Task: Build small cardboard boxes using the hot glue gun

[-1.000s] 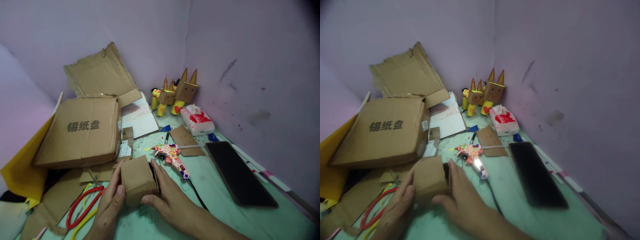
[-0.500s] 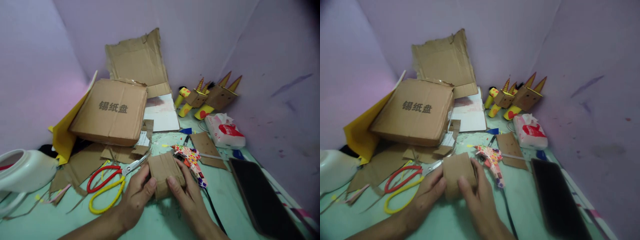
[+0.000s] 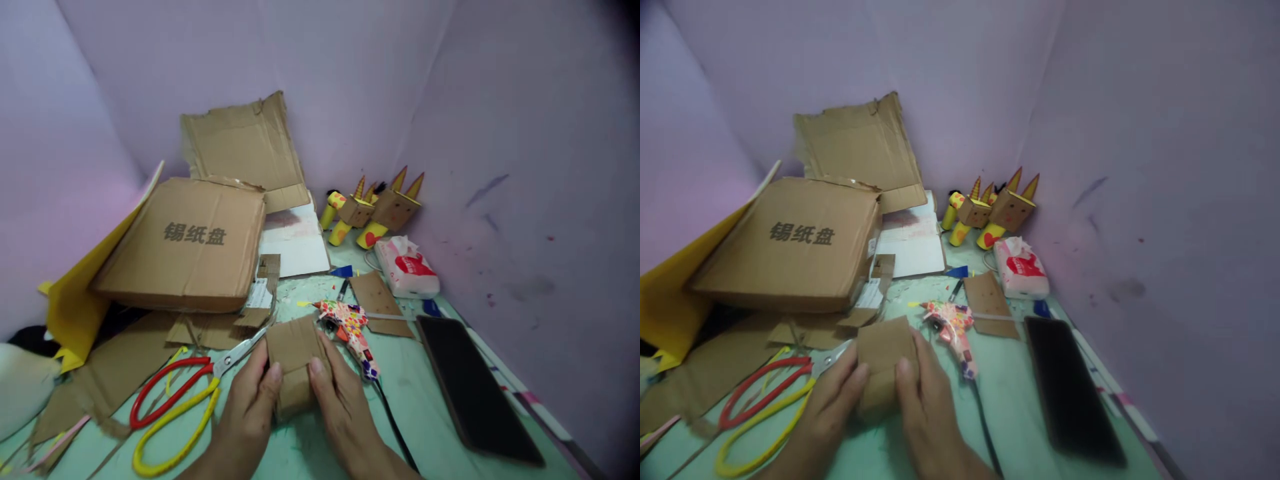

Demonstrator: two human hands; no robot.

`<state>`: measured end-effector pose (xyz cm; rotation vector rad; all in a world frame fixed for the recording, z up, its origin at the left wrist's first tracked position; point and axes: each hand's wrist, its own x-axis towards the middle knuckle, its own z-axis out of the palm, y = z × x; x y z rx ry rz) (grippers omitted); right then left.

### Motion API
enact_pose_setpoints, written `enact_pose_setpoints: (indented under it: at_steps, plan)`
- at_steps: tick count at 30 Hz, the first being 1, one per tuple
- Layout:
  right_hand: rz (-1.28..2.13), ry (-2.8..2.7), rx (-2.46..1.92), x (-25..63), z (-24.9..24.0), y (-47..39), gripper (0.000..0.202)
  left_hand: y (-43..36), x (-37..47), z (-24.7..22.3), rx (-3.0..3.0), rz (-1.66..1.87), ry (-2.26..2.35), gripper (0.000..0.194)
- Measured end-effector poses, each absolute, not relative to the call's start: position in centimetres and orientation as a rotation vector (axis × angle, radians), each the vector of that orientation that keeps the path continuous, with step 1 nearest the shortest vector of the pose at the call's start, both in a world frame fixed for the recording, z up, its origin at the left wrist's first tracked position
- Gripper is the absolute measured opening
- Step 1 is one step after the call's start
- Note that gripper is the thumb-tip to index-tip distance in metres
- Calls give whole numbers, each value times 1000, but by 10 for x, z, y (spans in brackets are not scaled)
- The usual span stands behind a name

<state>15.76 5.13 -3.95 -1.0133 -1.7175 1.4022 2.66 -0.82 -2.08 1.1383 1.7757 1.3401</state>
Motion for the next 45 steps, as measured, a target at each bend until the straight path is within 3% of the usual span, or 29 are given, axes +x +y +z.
enact_pose_setpoints:
  at_steps: [8,21,29,34,38,43,45]
  plan:
    - [1413,-1752,-954,160,-55,51,54,-1,23,-24,947,1360,1639,56]
    - [1302,-1553,-1161,151,-53,40,51,7,46,-10,914,1436,1939,42]
    - [1339,-1596,-1236,153,-49,44,63,5,60,-15,591,1563,1942,46]
    - [1313,-1643,-1201,156,-46,48,69,6,60,-19,701,1622,1786,45]
    - [1409,-1671,-1122,165,-39,62,67,7,57,-19,791,1640,1711,40]
    - [1888,-1432,-952,160,-35,83,69,7,54,-19,894,1602,1786,38]
    - [1858,-1381,-981,154,-38,86,63,7,53,-19,918,1585,1809,40]
